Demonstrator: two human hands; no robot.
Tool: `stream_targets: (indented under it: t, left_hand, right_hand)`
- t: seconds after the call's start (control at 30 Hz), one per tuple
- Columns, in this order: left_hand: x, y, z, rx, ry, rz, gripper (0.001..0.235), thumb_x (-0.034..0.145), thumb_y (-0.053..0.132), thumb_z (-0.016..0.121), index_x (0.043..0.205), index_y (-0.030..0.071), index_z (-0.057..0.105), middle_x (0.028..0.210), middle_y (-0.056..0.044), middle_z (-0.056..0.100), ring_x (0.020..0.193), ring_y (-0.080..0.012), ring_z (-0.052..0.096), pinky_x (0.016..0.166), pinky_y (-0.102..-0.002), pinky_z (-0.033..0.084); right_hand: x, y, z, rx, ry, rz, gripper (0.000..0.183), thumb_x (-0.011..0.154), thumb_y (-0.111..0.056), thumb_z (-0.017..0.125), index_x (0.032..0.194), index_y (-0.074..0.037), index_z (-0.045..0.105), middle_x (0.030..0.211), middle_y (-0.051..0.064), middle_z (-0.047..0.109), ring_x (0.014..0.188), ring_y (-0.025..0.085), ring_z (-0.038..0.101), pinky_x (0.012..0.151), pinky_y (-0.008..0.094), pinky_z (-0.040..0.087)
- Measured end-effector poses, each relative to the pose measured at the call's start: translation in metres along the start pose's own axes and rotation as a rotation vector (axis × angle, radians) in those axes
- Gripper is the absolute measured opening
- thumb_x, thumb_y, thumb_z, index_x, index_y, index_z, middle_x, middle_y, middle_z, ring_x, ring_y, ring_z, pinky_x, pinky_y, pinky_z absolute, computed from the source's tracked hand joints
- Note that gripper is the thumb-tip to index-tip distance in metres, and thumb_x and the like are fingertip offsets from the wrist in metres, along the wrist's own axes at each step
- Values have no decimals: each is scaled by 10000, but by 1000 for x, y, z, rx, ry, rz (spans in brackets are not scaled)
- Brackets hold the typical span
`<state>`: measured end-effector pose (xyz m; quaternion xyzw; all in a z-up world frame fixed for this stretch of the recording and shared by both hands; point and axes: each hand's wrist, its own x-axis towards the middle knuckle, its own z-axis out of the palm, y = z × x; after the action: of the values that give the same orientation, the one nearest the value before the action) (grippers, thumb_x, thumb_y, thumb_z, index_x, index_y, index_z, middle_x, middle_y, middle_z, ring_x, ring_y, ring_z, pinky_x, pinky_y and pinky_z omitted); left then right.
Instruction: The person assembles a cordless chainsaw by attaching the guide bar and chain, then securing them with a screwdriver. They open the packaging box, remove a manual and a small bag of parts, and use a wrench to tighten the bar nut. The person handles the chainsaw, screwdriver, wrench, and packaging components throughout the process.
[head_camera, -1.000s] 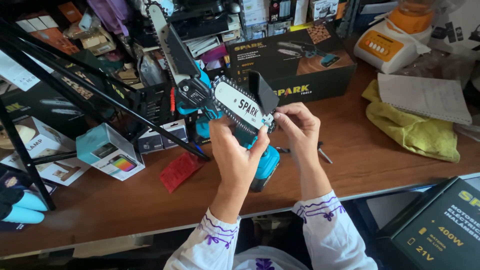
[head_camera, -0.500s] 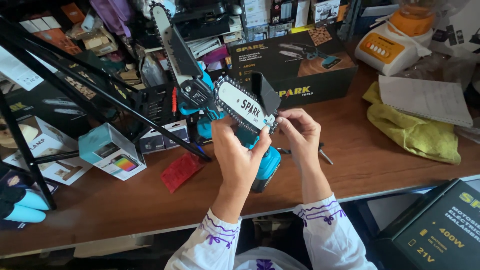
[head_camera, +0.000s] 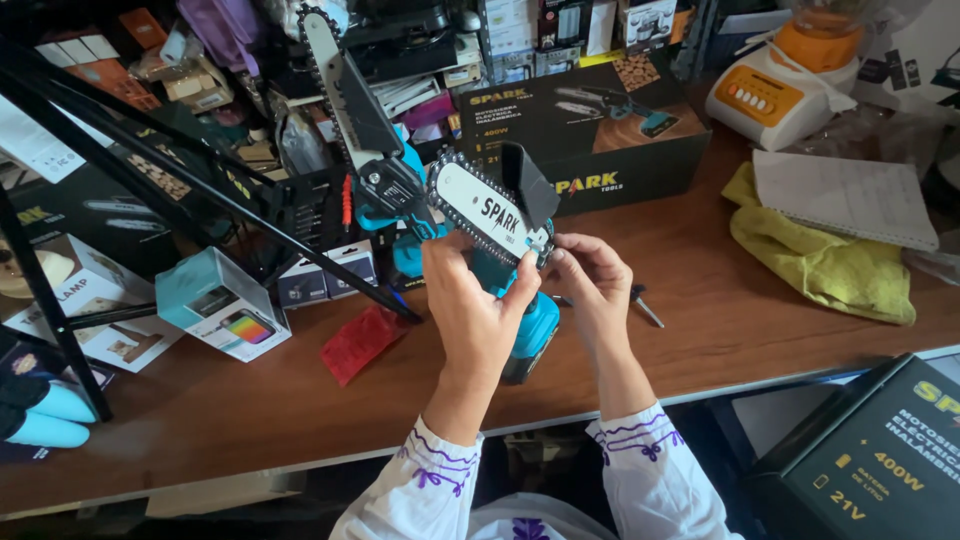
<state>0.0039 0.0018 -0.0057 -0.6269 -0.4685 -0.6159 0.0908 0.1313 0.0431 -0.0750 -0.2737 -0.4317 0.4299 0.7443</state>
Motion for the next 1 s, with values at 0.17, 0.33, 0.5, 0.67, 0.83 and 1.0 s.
stream_targets:
  t: [0.17, 0.33, 0.5, 0.67, 0.83, 1.0]
  left_hand:
    - [1, 1, -2, 7, -7, -14, 561, 831, 346, 830, 1155, 11, 517, 957, -104, 488, 889, -340, 560, 784, -444, 514]
    - [2, 3, -3, 8, -8, -18, 577, 830, 345, 834, 1170, 7, 514, 965, -113, 496, 896, -350, 576, 789, -445, 521]
    - [3, 5, -5, -7, -23, -41, 590, 812, 321, 848, 1187, 1, 525, 980, -125, 520, 908, -363, 595, 802, -454, 528]
    - [3, 5, -6, 22, -7, 6, 585, 818, 336, 834, 1184, -7, 534, 951, -110, 524, 874, -352, 603, 772, -442, 526]
    - [2, 5, -4, 131, 19, 33, 622, 802, 384, 839, 1198, 1, 552, 948, -108, 547, 861, -339, 628, 762, -443, 542]
    - [0, 2, 0, 206, 36, 58, 655, 790, 409, 826, 1208, -5, 538, 955, -115, 536, 842, -362, 618, 756, -469, 514]
  right_hand:
    - [-2, 4, -1, 20, 12, -14, 244, 931, -3, 742, 1158, 71, 691, 933, 169, 720, 745, 178, 727, 612, 320, 666]
    - [-6, 7, -3, 43, 37, 12, 243, 934, 0, 740, 1156, 83, 687, 936, 177, 723, 753, 185, 733, 624, 336, 676]
    - [-8, 18, -24, -41, 75, -14, 224, 949, -15, 738, 1157, 54, 694, 938, 145, 717, 799, 171, 724, 661, 299, 656]
    - [-17, 8, -21, -56, 69, -44, 208, 939, 8, 739, 1137, 61, 704, 834, 137, 675, 710, 155, 680, 610, 294, 637]
    - [-25, 4, -21, -58, 77, -47, 203, 938, 6, 740, 1130, 62, 706, 804, 133, 666, 689, 144, 665, 594, 285, 624]
    - [-26, -4, -18, -102, 87, -63, 170, 959, -9, 721, 1121, 40, 703, 803, 119, 660, 686, 134, 663, 579, 268, 600]
